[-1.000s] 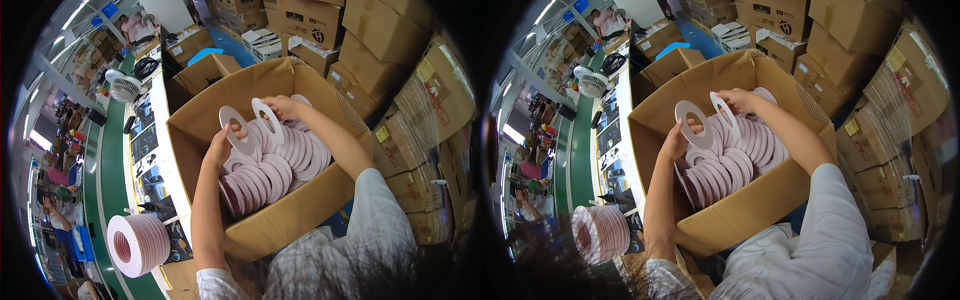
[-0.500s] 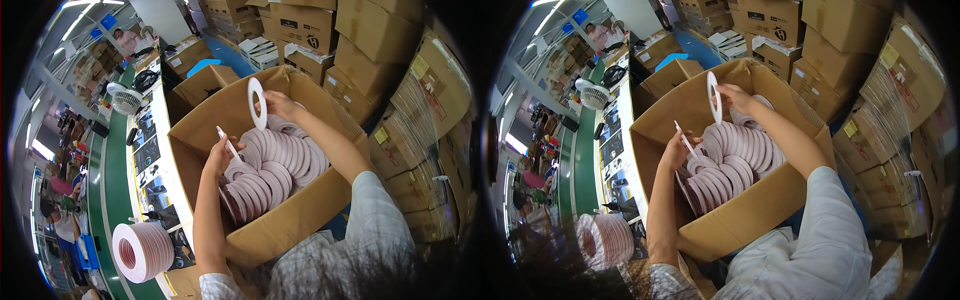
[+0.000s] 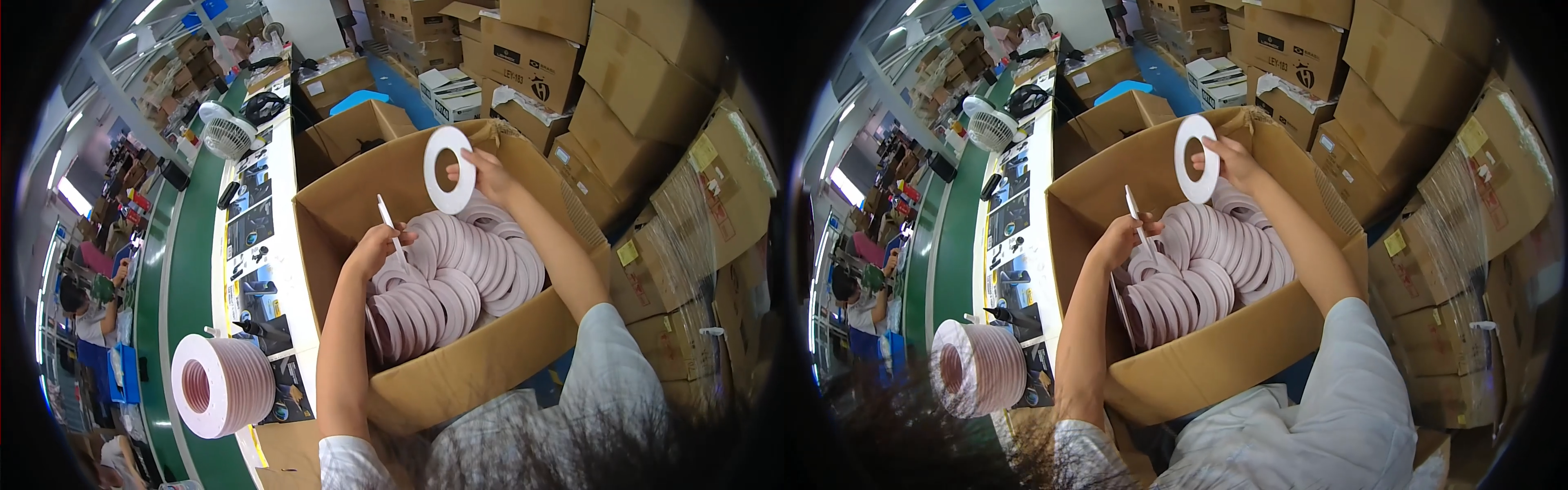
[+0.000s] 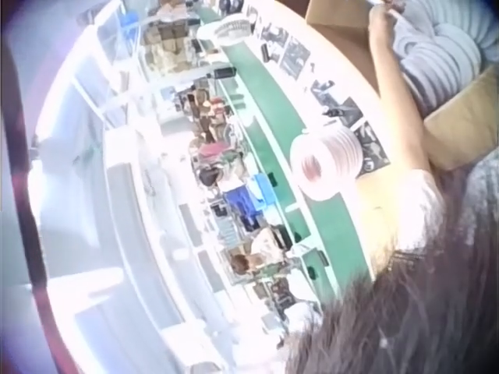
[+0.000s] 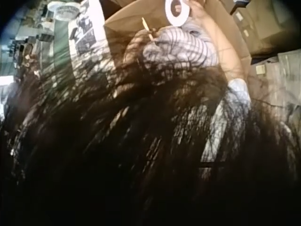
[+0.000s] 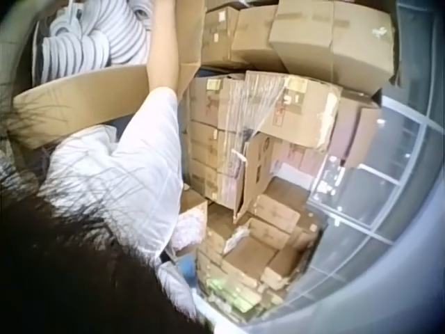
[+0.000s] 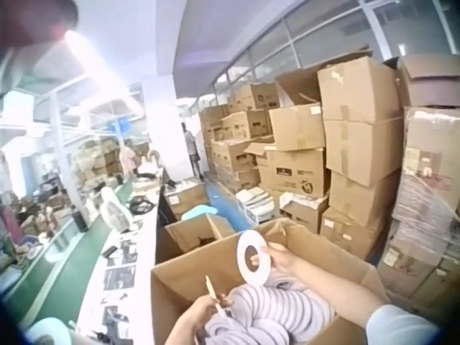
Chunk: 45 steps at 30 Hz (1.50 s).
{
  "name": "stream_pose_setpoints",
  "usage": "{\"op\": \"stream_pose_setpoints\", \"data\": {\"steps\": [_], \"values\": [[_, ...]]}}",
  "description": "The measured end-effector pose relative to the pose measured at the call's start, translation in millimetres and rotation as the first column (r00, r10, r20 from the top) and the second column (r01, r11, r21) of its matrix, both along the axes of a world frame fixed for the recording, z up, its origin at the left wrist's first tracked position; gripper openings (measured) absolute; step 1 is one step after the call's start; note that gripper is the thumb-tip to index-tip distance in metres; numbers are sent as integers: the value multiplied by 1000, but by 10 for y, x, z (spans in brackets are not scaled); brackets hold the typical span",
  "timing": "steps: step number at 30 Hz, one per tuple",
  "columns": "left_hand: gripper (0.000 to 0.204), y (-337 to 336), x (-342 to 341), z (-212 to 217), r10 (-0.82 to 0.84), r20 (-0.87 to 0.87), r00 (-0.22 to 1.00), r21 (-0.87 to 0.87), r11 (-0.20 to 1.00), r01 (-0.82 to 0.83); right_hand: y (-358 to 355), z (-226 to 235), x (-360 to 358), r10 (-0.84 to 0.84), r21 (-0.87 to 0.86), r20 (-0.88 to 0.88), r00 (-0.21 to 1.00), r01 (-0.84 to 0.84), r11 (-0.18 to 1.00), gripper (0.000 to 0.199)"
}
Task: Taking circular ring components from a cardboard box and stacking them onto a larger roll on a workbench.
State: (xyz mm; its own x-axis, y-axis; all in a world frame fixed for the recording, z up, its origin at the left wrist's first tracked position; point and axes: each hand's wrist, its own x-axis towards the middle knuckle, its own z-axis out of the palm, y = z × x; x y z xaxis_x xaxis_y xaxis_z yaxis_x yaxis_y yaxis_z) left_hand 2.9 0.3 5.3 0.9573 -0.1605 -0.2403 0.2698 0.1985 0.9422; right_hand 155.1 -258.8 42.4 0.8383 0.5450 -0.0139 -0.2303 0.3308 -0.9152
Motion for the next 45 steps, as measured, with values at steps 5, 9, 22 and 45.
{"op": "stream_pose_setpoints", "data": {"steps": [5, 9, 22, 45], "values": [[38, 88, 42, -137, -6, -10, 1000, 22, 1000, 7, 29, -81, 23, -31, -213, 15, 999, 33, 976, 46], [45, 14, -15, -31, -11, -25, 1000, 107, 994, 14, 20, 118, -36, -140, 78, 189, 972, 127, 989, 54], [62, 26, 4, -172, -30, -27, 999, 133, 990, 34, -247, 45, 168, -216, -129, 72, 974, 224, 966, 33], [28, 24, -50, -152, -224, 431, 874, 896, -11, -444, 126, -796, -184, 296, -270, 953, 58, 601, 752, 27]]}}
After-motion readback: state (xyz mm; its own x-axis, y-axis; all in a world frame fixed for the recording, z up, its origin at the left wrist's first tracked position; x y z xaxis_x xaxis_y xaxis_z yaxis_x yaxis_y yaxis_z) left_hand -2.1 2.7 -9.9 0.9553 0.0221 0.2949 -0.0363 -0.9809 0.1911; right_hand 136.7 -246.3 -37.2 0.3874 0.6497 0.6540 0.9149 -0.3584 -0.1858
